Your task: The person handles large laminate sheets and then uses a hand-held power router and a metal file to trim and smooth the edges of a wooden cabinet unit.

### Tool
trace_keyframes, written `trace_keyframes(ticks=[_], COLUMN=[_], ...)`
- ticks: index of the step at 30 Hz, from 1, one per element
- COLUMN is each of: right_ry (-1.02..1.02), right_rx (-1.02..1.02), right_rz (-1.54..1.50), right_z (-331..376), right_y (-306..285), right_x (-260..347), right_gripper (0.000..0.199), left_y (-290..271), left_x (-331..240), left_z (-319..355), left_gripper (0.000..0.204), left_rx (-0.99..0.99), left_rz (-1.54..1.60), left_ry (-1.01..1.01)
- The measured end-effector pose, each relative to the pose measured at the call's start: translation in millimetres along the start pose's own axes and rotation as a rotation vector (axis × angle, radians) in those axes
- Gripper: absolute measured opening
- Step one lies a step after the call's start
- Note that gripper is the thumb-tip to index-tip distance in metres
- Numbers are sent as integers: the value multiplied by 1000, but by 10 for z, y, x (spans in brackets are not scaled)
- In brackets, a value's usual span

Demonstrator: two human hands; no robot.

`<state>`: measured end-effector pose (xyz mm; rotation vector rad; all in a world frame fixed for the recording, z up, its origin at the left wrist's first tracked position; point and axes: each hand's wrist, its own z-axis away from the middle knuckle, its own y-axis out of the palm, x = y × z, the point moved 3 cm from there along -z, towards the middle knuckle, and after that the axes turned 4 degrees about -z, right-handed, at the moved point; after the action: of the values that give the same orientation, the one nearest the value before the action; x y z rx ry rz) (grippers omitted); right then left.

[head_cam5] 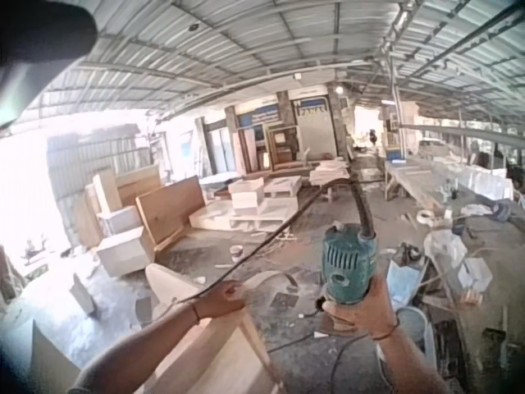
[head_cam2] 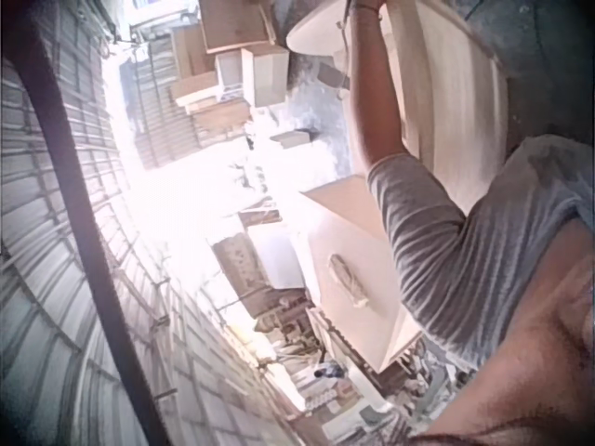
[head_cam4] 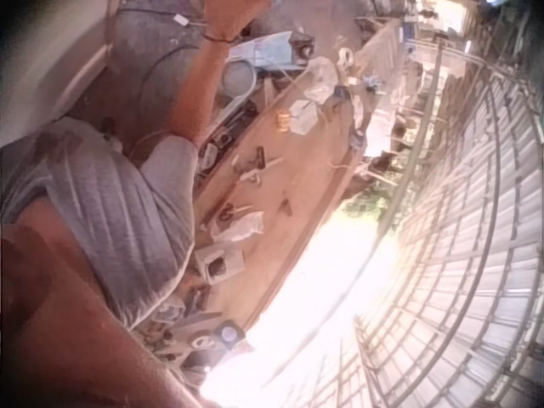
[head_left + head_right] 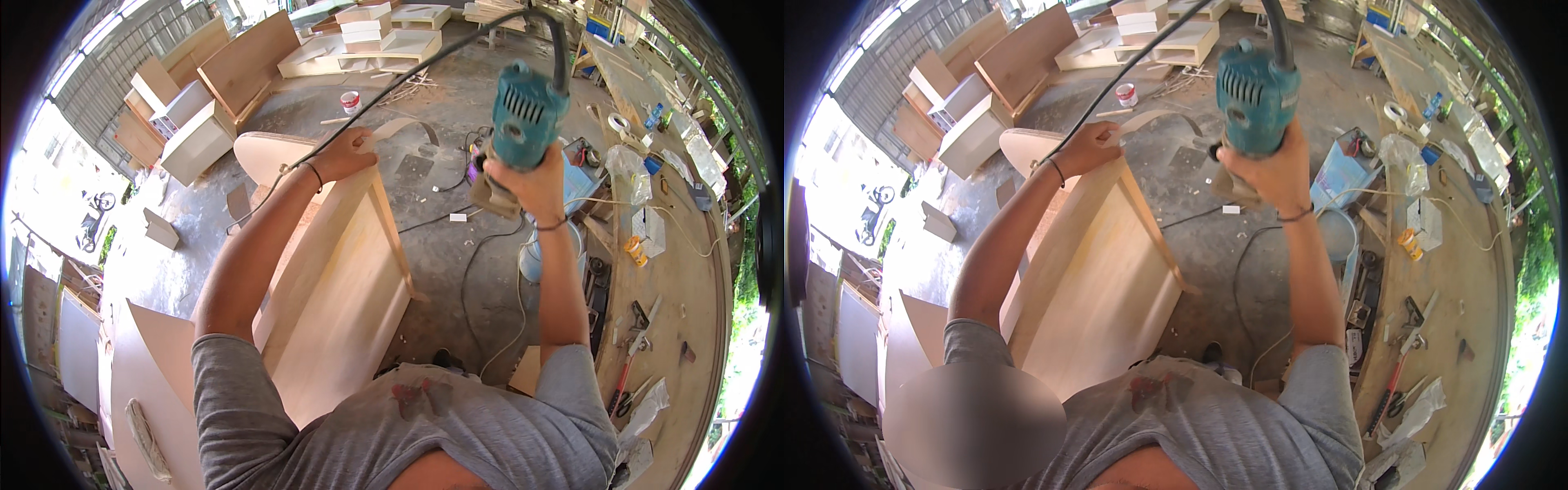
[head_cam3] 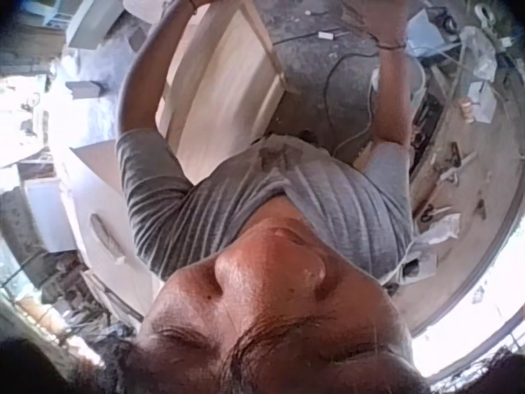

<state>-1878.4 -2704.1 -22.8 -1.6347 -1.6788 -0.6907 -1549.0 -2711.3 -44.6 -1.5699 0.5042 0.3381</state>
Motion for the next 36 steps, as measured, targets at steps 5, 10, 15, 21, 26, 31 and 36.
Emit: trace_keyframes(ticks=[5,10,15,21,26,31,36], right_ry=[133,180,249,204,84,111,139], right_rx=[-10,-41,-1,111,230,358,413], right_rz=[-100,-144,-109,-47,214,226,191], right_z=[500,611,486,21,-433,-764,-976], right_y=[-96,-229,-324,-226,-52,185,316], right_x=[-279,-534,-584,-733,-1019,-1393,-1807], right_gripper=[60,58,57,57,65,66,61], left_y=[-390,-652,-1055,-1502,-1635,-2271,-3086], left_x=[-184,-531,-145,404,991,1504,1215], left_z=[77,316,489,923,1001,266,-689], left_gripper=[88,88,92,88,78,68,63], left_rx=[258,349,201,-58,-34,-146,-483], left_rz=[-240,-421,-439,-17,-76,-583,-929], left_ry=[41,54,-175,-472,-844,-648,-687])
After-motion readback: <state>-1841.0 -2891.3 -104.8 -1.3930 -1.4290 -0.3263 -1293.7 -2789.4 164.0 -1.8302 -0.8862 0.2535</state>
